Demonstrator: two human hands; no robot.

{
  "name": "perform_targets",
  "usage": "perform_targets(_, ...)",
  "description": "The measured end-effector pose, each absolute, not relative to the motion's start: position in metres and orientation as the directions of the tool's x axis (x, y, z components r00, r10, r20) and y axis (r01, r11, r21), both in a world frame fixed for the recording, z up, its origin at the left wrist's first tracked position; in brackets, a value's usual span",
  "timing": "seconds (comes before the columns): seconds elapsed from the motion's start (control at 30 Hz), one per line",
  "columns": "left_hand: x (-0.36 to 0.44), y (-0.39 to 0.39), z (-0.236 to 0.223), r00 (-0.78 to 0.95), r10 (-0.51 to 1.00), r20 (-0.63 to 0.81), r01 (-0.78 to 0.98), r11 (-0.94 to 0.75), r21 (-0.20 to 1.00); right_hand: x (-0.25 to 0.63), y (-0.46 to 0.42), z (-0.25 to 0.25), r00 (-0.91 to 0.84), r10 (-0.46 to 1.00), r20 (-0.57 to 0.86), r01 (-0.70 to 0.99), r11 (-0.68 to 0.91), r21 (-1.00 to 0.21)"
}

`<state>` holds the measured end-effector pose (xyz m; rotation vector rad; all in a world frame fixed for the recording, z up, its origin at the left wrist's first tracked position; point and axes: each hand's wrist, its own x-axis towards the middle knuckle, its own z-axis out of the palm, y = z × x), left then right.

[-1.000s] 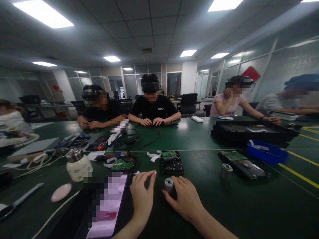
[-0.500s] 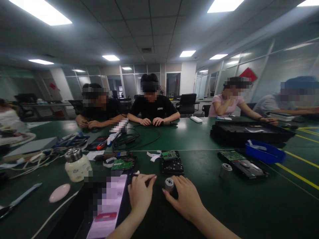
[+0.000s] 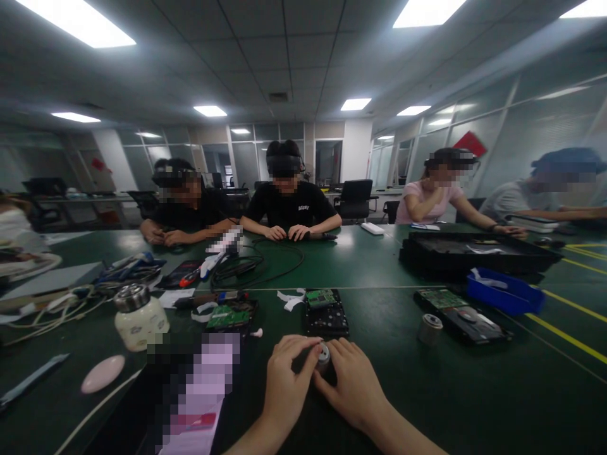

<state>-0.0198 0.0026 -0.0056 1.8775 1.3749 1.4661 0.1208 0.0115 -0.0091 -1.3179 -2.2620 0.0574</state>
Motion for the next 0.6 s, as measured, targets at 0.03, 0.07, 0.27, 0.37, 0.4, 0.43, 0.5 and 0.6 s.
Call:
perform_targets(0.03,-0.0197,0.0031,-0.0055,-0.02,0.861,0.509,0.449,-0.447,0.774,0.1208,0.0116,-0.009,-0.392,0.825,0.406,0.802,0.523,-0.289)
perform_targets(0.07,-0.0196,0.0036,-0.0055,-0.014,0.86,0.511,0.446,-0.452,0.773,0.1208,0.0116,-0.0091,-0.393,0.828,0.401,0.802,0.522,-0.291)
perform_targets(0.27,-0.0186,0.003,-0.0052,0.021,0.852,0.523,0.463,-0.472,0.75,0.1225,0.0133,-0.0135,-0.409,0.813,0.413,0.773,0.55,-0.316)
perform_targets(0.37,-0.0191,0.0007,-0.0039,0.042,0.855,0.516,0.485,-0.469,0.738,0.1233,0.0144,-0.0145,-0.425,0.804,0.416,0.755,0.568,-0.326)
perform_targets(0.4,-0.0194,0.0001,-0.0036,0.047,0.859,0.51,0.489,-0.466,0.738,0.1234,0.0145,-0.0141,-0.432,0.801,0.416,0.75,0.574,-0.327)
perform_targets(0.43,-0.0196,-0.0005,-0.0032,0.052,0.862,0.504,0.491,-0.462,0.739,0.1234,0.0143,-0.0135,-0.437,0.798,0.415,0.747,0.579,-0.327)
perform_targets(0.5,-0.0198,-0.0011,-0.0028,0.055,0.87,0.49,0.494,-0.45,0.744,0.1233,0.0136,-0.0119,-0.447,0.794,0.413,0.741,0.587,-0.326)
perform_targets(0.6,-0.0196,-0.0011,-0.0029,0.034,0.875,0.483,0.493,-0.435,0.753,0.1231,0.0121,-0.0096,-0.454,0.791,0.411,0.735,0.593,-0.329)
